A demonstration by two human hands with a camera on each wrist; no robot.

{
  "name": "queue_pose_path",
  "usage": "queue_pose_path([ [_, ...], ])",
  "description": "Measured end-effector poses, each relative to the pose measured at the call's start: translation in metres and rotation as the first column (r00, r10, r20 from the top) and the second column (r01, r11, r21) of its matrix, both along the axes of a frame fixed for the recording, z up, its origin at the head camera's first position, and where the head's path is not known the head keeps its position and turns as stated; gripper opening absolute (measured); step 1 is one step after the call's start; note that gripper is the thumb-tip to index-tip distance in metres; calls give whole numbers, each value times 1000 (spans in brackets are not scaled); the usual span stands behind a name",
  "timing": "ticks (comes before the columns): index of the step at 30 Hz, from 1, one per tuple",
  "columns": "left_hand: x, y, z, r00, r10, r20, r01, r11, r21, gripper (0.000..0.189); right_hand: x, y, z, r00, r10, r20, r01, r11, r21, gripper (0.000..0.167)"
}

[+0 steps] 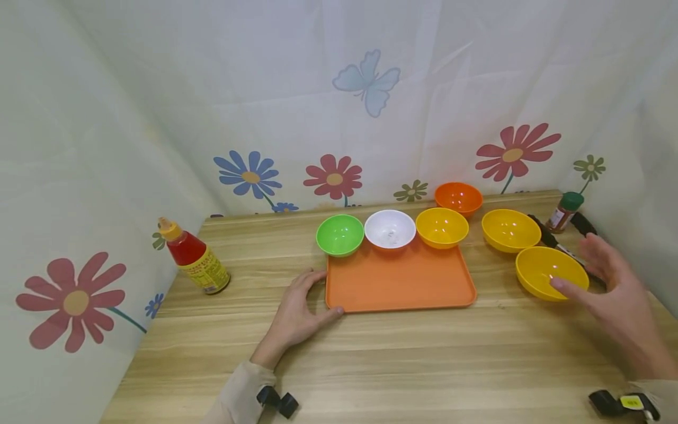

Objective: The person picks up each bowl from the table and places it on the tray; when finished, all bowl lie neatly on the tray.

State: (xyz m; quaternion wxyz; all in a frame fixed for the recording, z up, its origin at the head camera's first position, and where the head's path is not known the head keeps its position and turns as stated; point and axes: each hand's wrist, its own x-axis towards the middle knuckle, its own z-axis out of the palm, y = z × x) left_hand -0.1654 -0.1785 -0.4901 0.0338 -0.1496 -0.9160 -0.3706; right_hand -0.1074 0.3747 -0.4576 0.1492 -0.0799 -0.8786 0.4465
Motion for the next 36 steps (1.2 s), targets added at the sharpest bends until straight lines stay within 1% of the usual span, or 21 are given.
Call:
queue_pose_path([
  [2, 0, 0, 0, 1000, -1, 0, 1, 1000, -1, 87, -1, 1, -2, 1000, 5, 22, -5, 1000, -2, 103],
  [9, -1, -1, 0, 1000, -4, -1, 4, 1000, -8, 87, -4, 3, -12, 998, 44, 39, -43, 999, -4, 104],
  [12, 0, -1, 0, 1000, -4, 1, 4, 1000, -10, 88, -6, 4, -16, 996, 56, 71, -56, 998, 0, 107],
  [17, 0, -1, -1, 1000, -6, -3, 6, 1000, -9, 88, -7, 7, -20, 989, 69, 127, -75, 996, 44, 115],
  [20, -1, -1, -1, 1000, -5, -3, 5, 1000, -14, 88, -8, 9, -22, 988, 65, 140, -75, 995, 62, 118],
  [23, -2, -1, -2, 1000, -2, -2, 2, 1000, -14, 88, -9, 9, -23, 988, 54, 145, -65, 995, 74, 119],
  [30, -2, -1, -3, 1000, 4, -8, -4, 1000, -12, 88, -9, 8, -24, 990, 47, 131, -56, 996, 67, 118],
  [36, -2, -1, -3, 1000, 7, -1, -7, 1000, -12, 88, -6, 4, -21, 993, 40, 111, -47, 997, 61, 115],
])
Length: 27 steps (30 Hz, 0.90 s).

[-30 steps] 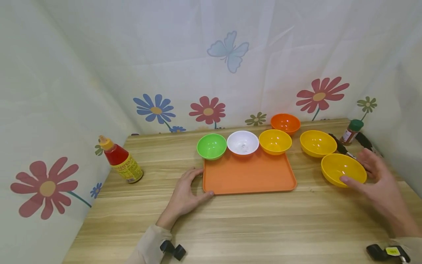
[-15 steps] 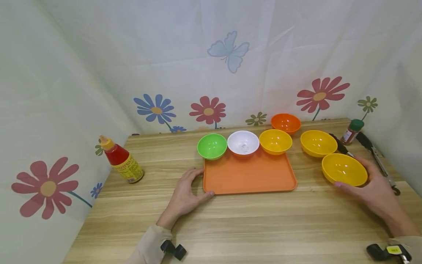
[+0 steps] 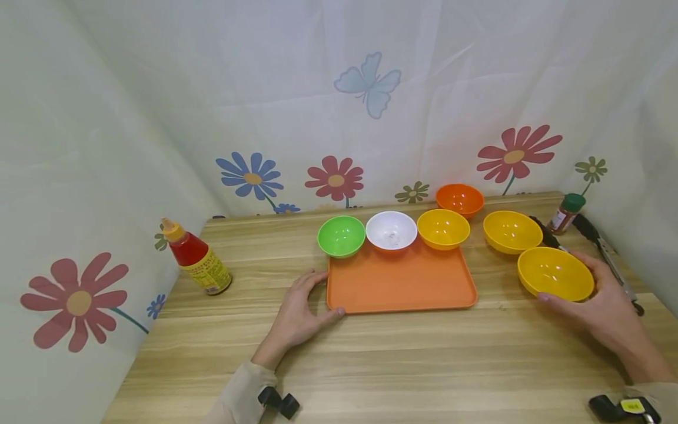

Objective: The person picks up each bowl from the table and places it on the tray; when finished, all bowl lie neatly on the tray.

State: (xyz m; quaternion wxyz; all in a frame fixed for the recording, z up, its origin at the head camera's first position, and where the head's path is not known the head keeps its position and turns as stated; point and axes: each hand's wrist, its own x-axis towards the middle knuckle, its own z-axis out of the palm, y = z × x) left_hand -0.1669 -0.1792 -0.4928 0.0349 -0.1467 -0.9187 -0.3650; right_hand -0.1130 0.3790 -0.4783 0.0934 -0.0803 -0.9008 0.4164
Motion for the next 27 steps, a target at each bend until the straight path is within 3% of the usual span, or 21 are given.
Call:
queue_pose_path([
  [6, 1, -1, 1, 1000, 0, 3, 0, 1000, 0, 89, 4, -11, 6, 999, 31, -31, -31, 1000, -1, 115],
  [15, 1, 0, 4, 1000, 0, 27, 0, 1000, -9, 90, 4, -34, 19, 994, 108, -15, -108, 992, -64, 116],
  [20, 0, -1, 2, 1000, -5, 22, 5, 1000, -13, 91, -1, -49, 24, 990, 141, -24, -143, 983, -114, 115],
  [27, 0, -1, 2, 1000, -9, 19, 10, 1000, -14, 91, -14, -78, 33, 964, 256, -68, -263, 952, -158, 112],
])
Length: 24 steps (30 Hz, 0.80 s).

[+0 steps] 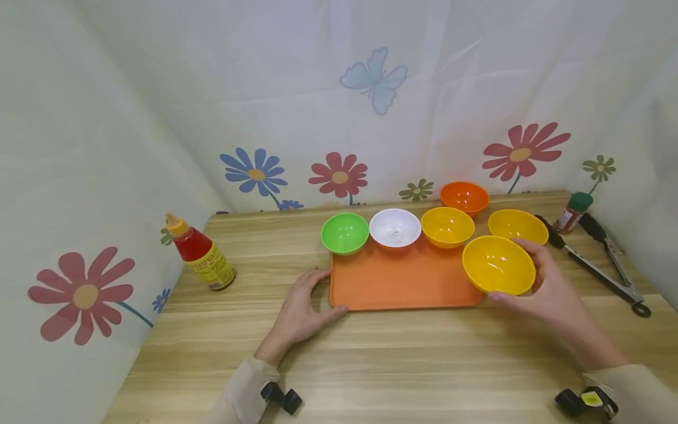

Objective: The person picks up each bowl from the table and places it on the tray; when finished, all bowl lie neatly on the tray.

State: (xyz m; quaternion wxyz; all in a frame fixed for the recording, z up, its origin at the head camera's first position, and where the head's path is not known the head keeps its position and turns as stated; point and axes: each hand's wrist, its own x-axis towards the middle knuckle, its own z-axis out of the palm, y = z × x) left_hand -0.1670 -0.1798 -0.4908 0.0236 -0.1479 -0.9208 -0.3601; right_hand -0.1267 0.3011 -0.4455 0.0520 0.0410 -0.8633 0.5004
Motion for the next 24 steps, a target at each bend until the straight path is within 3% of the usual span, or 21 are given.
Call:
queue_pose_path([
  [9, 1, -1, 1, 1000, 0, 7, 0, 1000, -5, 92, -22, -48, 8, 994, 105, 39, -104, 994, -31, 117],
  [19, 1, 0, 0, 1000, -4, -21, 4, 1000, 5, 90, -42, -97, 4, 978, 210, 6, -209, 973, -101, 113],
  [24, 1, 0, 2, 1000, 4, 4, -4, 1000, -1, 91, -49, -119, 3, 972, 237, 3, -235, 965, -114, 112],
])
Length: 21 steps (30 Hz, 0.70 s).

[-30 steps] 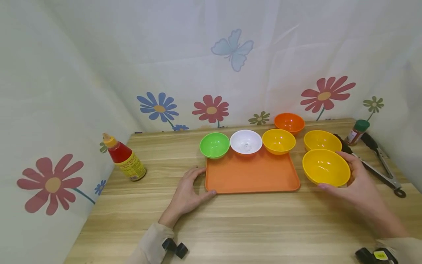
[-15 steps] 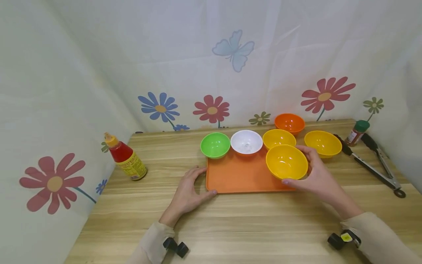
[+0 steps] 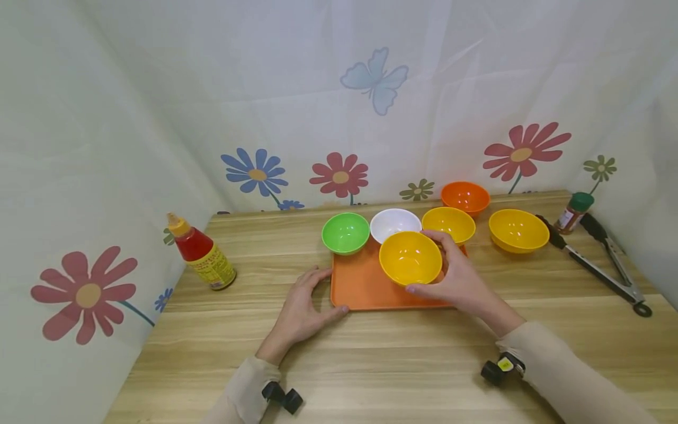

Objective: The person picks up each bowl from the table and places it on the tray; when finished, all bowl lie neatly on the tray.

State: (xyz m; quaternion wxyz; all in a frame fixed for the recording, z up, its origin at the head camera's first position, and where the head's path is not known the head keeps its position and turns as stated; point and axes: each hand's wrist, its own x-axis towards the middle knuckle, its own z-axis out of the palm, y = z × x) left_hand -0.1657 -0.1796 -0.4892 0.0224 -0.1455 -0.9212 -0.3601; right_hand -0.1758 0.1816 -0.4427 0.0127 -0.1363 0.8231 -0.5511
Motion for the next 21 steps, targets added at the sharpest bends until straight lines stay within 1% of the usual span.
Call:
queue_pose_path([
  [4, 1, 0, 1, 1000, 4, 15, -4, 1000, -8, 92, -3, -17, 0, 1000, 10, 13, -11, 1000, 15, 113],
  [8, 1, 0, 1, 1000, 10, 18, -10, 1000, -11, 92, -6, -31, -1, 999, 38, 18, -38, 999, -1, 111],
  [14, 1, 0, 1, 1000, 16, 24, -15, 1000, -15, 92, -10, -49, -3, 995, 103, -5, -103, 992, -74, 107],
  [21, 3, 2, 3, 999, 23, 34, -22, 1000, -9, 92, -13, -64, -2, 990, 139, -32, -142, 987, -80, 106],
])
